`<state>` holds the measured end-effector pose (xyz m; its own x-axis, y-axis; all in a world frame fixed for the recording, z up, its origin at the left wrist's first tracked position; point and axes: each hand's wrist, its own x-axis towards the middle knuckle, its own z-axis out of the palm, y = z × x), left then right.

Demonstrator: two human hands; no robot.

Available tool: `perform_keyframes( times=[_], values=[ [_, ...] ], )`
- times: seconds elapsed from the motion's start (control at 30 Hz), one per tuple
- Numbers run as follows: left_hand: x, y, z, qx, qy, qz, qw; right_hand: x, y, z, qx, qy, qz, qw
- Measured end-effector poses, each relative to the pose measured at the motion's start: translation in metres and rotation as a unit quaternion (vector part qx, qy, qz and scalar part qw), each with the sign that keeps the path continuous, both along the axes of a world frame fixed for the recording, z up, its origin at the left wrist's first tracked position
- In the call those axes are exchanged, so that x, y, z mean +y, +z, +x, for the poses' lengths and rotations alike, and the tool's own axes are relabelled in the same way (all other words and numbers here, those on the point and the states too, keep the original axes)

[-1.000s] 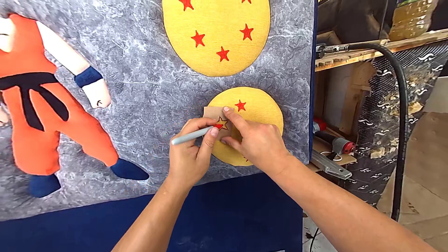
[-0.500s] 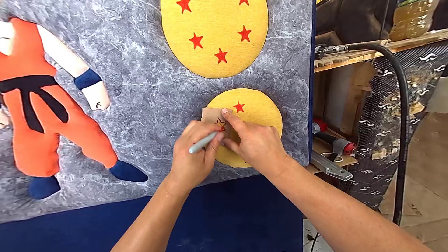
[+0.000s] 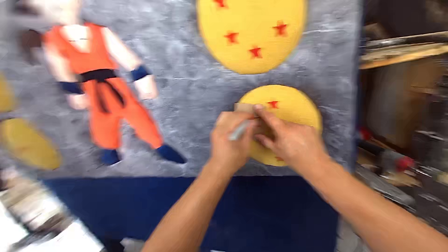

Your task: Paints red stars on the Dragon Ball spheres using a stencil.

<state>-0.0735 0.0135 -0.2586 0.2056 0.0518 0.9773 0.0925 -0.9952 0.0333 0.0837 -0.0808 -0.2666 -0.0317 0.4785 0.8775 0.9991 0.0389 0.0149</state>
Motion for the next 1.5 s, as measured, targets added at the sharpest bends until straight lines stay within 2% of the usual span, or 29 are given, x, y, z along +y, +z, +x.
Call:
perform_keyframes(
  times=[0.13,0.27,1.1,1.3,1.5],
  values=[
    [-0.008,0.002,-0.007,0.053,0.017,0.007,0.998,0.008,-0.004,0.000,0.020,0.037,-0.001,0.999],
    [-0.004,0.007,-0.004,0.013,-0.003,0.008,1.000,0.017,-0.010,0.012,0.066,0.087,-0.020,0.994],
    [-0.001,0.006,-0.009,0.012,-0.025,-0.023,0.999,0.013,-0.007,0.008,0.053,0.053,-0.028,0.997],
    [-0.002,0.006,-0.007,0.008,-0.020,-0.011,1.000,0.013,-0.007,0.007,0.055,0.056,-0.025,0.997],
    [-0.006,-0.001,-0.008,0.057,-0.014,0.033,0.998,0.014,-0.008,0.009,0.068,0.044,-0.037,0.996]
  ],
)
